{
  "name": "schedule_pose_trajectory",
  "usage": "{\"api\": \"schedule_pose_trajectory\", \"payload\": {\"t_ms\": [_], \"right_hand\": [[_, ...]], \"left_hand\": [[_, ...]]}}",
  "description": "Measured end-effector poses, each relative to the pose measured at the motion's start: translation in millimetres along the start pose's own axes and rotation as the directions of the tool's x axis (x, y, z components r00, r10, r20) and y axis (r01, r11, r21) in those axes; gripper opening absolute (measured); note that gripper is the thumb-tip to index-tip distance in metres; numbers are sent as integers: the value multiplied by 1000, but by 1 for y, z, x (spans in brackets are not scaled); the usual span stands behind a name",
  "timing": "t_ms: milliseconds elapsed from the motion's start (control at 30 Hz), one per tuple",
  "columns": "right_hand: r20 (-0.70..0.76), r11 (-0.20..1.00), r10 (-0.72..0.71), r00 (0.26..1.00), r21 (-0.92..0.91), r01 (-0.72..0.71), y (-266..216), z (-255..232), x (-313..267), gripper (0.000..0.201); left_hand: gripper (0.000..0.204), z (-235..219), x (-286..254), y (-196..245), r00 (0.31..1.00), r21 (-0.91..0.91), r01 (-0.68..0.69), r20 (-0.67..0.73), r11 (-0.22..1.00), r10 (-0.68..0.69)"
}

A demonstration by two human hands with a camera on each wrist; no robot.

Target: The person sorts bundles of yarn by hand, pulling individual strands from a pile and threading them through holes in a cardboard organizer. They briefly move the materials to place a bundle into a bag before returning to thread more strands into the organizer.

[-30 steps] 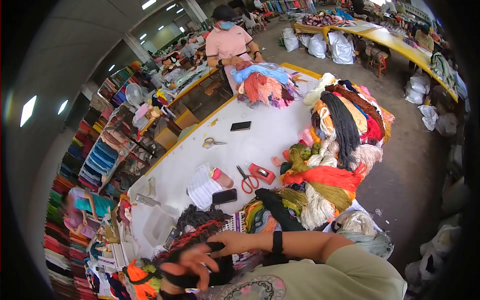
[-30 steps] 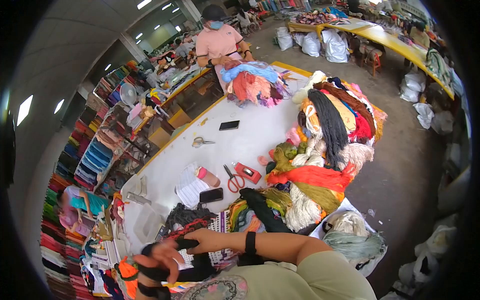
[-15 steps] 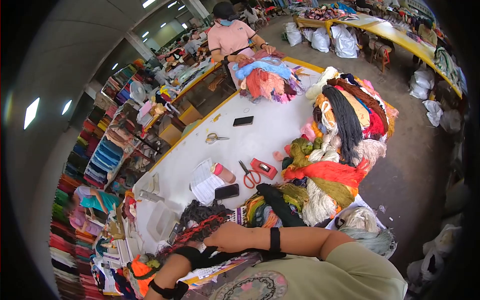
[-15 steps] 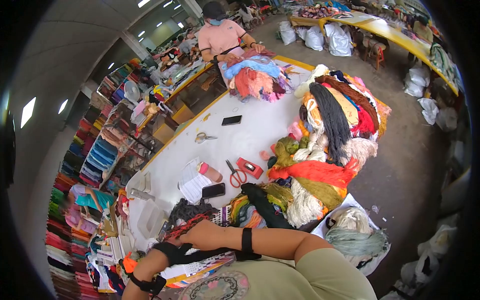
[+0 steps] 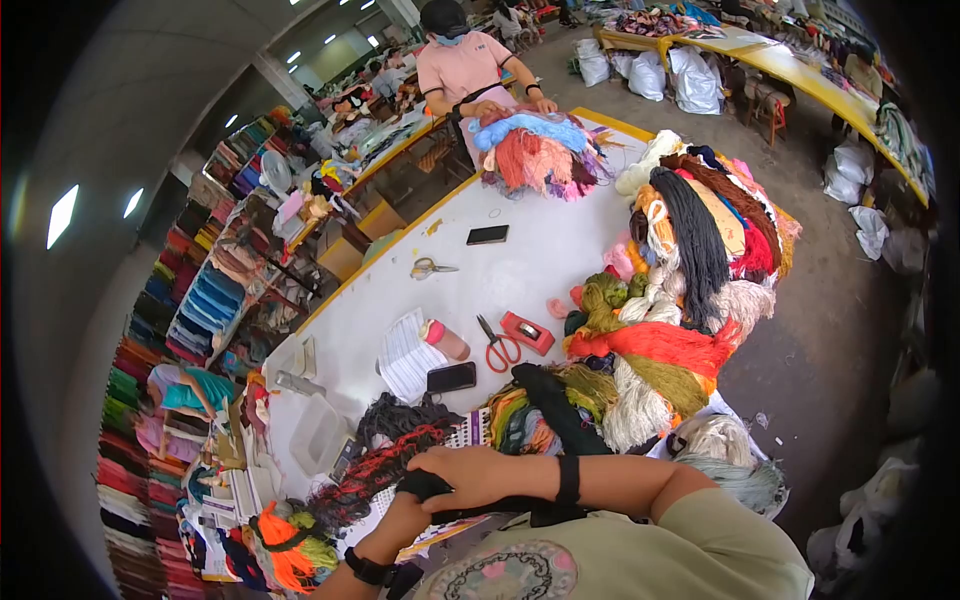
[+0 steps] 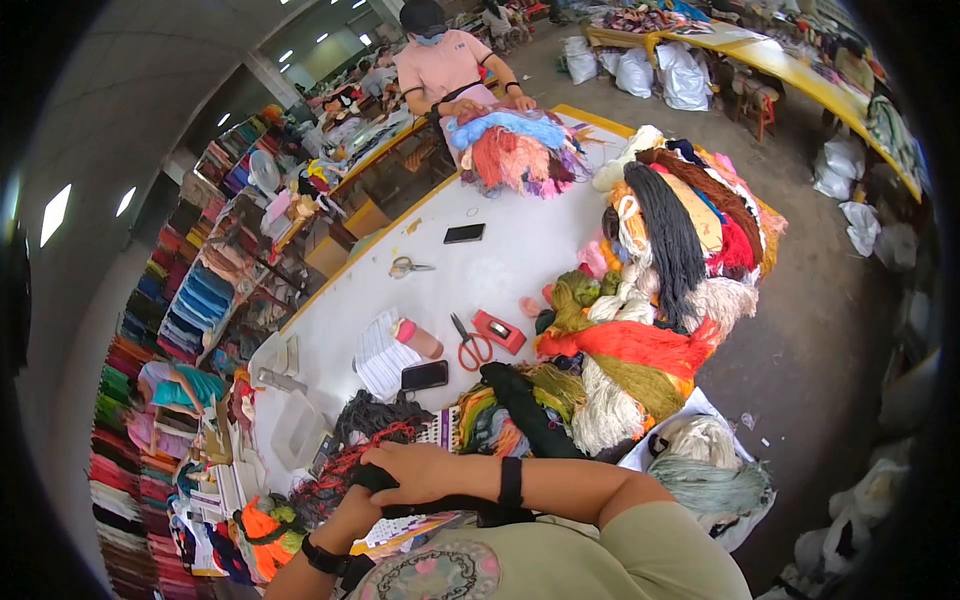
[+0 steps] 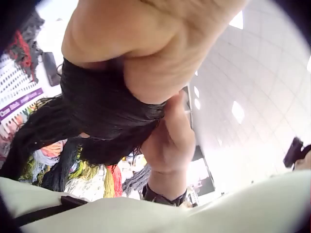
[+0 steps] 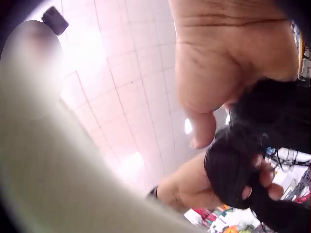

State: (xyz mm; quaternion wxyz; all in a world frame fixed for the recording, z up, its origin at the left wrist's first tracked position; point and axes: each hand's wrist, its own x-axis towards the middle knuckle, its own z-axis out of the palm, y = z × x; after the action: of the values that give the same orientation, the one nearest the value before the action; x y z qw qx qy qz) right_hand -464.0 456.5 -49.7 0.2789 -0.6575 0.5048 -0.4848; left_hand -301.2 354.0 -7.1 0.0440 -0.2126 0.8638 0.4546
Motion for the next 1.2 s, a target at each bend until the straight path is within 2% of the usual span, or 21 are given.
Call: {"api": "schedule_pose_trajectory", "payload": {"t_ms": [67, 100, 167, 200, 233, 300, 367, 433, 500, 533, 567, 633, 667, 700, 767, 833, 933, 1000, 1033, 1100, 1200], "right_hand": [[-119, 996, 21, 993, -87, -32, 2, 3, 2, 50], [-113, 979, 83, 990, -174, -102, 9, -4, 4, 42], [-214, 953, 46, 976, -282, -107, 34, -8, 0, 31], [-206, 937, 28, 978, -336, -98, 53, -7, -4, 31], [-198, 918, 10, 980, -387, -88, 73, -5, -8, 32], [-252, 891, 113, 961, -404, -210, 119, -4, -24, 30], [-322, 907, 357, 877, -104, -408, 150, -1, -34, 32], [-465, 850, 432, 773, -77, -521, 169, -4, -40, 27], [-619, 833, 387, 683, -81, -547, 208, -13, -45, 32], [-629, 725, 398, 667, -230, -649, 214, -23, -48, 34], [-640, 585, 405, 653, -368, -723, 218, -29, -51, 37], [-630, 422, 493, 600, -430, -798, 241, -24, -59, 44], [-639, 367, 473, 606, -483, -795, 271, -13, -66, 46], [-636, 369, 468, 613, -490, -790, 268, -16, -66, 46], [-506, 330, 654, 563, -479, -814, 263, -24, -64, 61], [-535, 311, 625, 568, -497, -810, 254, -25, -61, 62], [-527, 318, 601, 601, -532, -785, 208, -26, -54, 61], [-615, 484, 539, 575, -333, -809, 193, -17, -60, 55], [-620, 463, 546, 564, -337, -820, 189, -12, -68, 55], [-644, 822, 503, 576, 150, -550, 179, -3, -85, 50], [-692, 884, 418, 589, 159, -441, 108, 16, -89, 57]], "left_hand": [[21, 8, -4, -9, 995, 362, 56, -95, 930, -23], [21, 7, -5, 4, 995, 361, 55, -95, 931, -22], [15, 4, -7, 23, 993, 688, -71, -21, 722, 118], [18, 6, -11, 35, 925, 713, -242, -35, 658, 378], [18, 1, -14, 48, 926, 711, -241, -36, 661, 377], [21, -13, -22, 71, 737, 711, -476, 3, 517, 676], [23, -22, -29, 69, 763, 788, -390, -13, 477, 647], [22, -27, -42, 50, 881, 427, -386, -93, 818, 464], [21, -27, -53, 45, 915, 321, -330, -120, 888, 384], [23, -20, -54, 43, 907, -15, -348, -260, 938, 332], [25, -15, -57, 40, 897, -346, -369, -376, 863, 234], [29, -11, -60, 28, 890, -420, -422, -360, 804, 279], [30, -5, -60, 33, 906, -596, -391, -385, 702, 178], [32, -1, -60, 35, 919, -745, -359, -387, 562, 74], [44, 1, -61, 30, 916, -754, -360, -398, 549, 55], [53, 2, -62, 23, 940, -905, -275, -324, 324, -107], [69, -1, -60, -7, 963, -925, -199, -245, 324, -109], [81, -1, -56, -25, 976, -918, -164, -205, 362, -77], [81, -3, -54, -33, 979, -926, -154, -190, 345, -72], [82, -9, -46, -45, 998, -961, -46, -56, 271, -28], [73, -20, -24, -69, 988, -960, 43, 83, 278, 132]]}}
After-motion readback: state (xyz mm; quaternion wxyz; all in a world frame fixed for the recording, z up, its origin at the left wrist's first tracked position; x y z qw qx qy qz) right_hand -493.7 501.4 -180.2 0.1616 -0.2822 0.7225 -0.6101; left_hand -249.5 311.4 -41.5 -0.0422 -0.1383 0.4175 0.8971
